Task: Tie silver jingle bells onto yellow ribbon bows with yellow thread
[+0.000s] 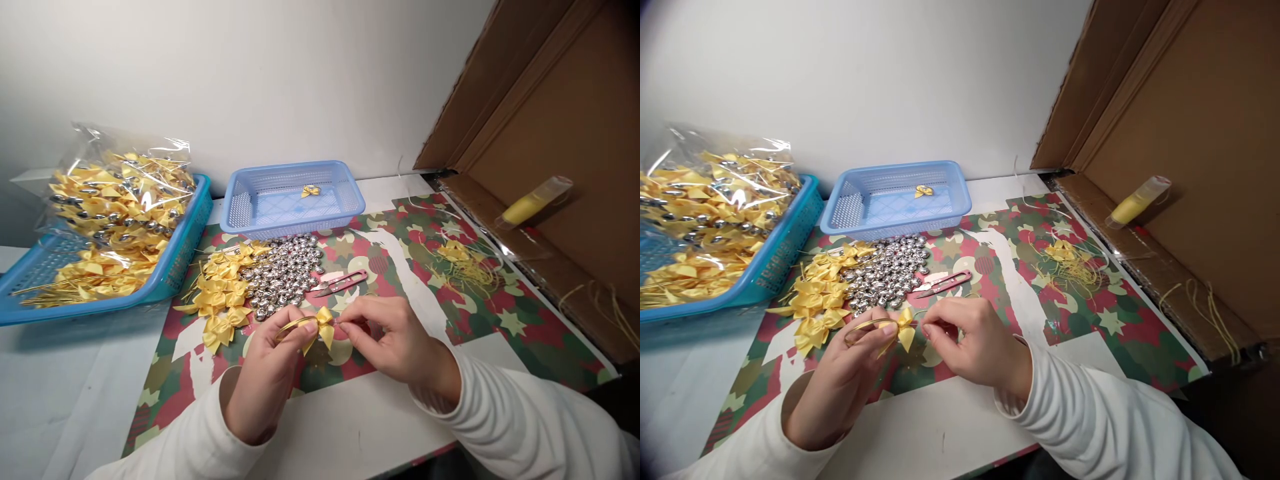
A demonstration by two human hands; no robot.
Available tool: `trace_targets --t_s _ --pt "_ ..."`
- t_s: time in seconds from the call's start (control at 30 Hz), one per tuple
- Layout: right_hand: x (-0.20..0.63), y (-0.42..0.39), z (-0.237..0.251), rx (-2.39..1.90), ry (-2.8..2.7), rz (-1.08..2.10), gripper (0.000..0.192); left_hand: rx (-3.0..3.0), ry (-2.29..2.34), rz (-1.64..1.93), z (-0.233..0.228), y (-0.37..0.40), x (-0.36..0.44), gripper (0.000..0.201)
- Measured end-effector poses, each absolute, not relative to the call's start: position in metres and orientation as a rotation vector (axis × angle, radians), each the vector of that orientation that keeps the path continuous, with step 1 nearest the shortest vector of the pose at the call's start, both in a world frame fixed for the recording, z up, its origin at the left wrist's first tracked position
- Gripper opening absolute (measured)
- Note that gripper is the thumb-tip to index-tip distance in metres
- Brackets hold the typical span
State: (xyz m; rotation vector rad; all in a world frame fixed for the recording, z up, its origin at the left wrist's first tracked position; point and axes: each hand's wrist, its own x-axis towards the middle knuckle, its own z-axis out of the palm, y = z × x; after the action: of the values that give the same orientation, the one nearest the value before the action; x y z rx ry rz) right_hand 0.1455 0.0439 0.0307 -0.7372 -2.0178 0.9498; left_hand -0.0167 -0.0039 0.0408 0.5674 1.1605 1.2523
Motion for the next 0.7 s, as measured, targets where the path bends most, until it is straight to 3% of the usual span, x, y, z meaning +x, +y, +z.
trace_targets --t_s 0.7 --pt "0.1457 0.0448 0.0272 -0.725 -2.006 0.955 0.017 0.609 1.21 1.21 0.0346 -0.0081 -0.0208 0.032"
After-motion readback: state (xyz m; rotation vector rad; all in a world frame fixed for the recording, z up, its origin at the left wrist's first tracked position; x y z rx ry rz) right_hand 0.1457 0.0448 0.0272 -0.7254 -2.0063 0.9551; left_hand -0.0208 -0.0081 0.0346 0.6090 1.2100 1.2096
